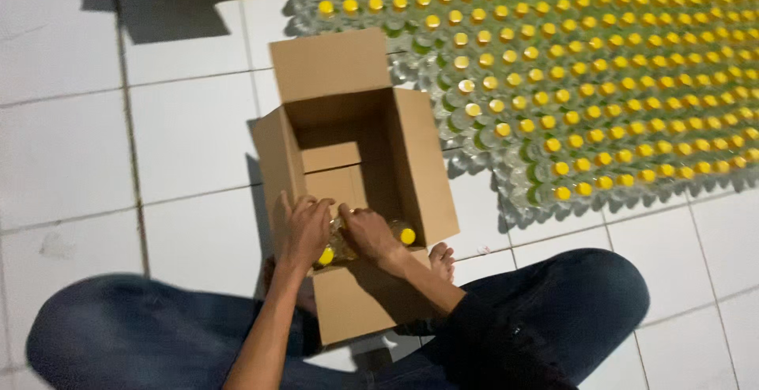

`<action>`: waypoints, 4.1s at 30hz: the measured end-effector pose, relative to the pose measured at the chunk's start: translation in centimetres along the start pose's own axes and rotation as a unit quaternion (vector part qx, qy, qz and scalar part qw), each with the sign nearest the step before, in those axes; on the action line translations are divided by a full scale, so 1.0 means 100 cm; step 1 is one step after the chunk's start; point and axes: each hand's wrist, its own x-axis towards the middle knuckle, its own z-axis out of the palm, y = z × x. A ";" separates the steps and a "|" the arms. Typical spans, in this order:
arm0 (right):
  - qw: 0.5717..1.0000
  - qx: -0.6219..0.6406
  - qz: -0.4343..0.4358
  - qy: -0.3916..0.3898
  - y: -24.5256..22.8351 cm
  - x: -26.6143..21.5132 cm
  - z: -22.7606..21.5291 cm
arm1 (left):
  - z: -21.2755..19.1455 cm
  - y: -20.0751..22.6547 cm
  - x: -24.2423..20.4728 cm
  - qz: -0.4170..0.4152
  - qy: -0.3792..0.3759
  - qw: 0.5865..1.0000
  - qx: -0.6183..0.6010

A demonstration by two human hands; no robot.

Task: The person puts bottles into a cardboard box by hand and moves the filled box aside.

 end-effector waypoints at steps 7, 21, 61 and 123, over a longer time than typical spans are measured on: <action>0.989 0.147 0.009 -0.010 -0.004 -0.016 -0.060 | -0.014 0.012 -0.003 0.001 -0.010 0.998 0.054; 0.867 0.189 0.352 0.299 0.273 -0.043 -0.109 | -0.010 0.005 -0.007 -0.025 -0.037 0.993 0.111; 0.997 0.013 0.071 -0.015 0.037 -0.028 -0.049 | -0.038 0.028 0.000 -0.029 -0.025 0.999 -0.037; 0.981 -0.157 0.109 -0.022 0.110 -0.007 -0.056 | -0.051 0.046 -0.001 -0.048 -0.032 0.998 -0.018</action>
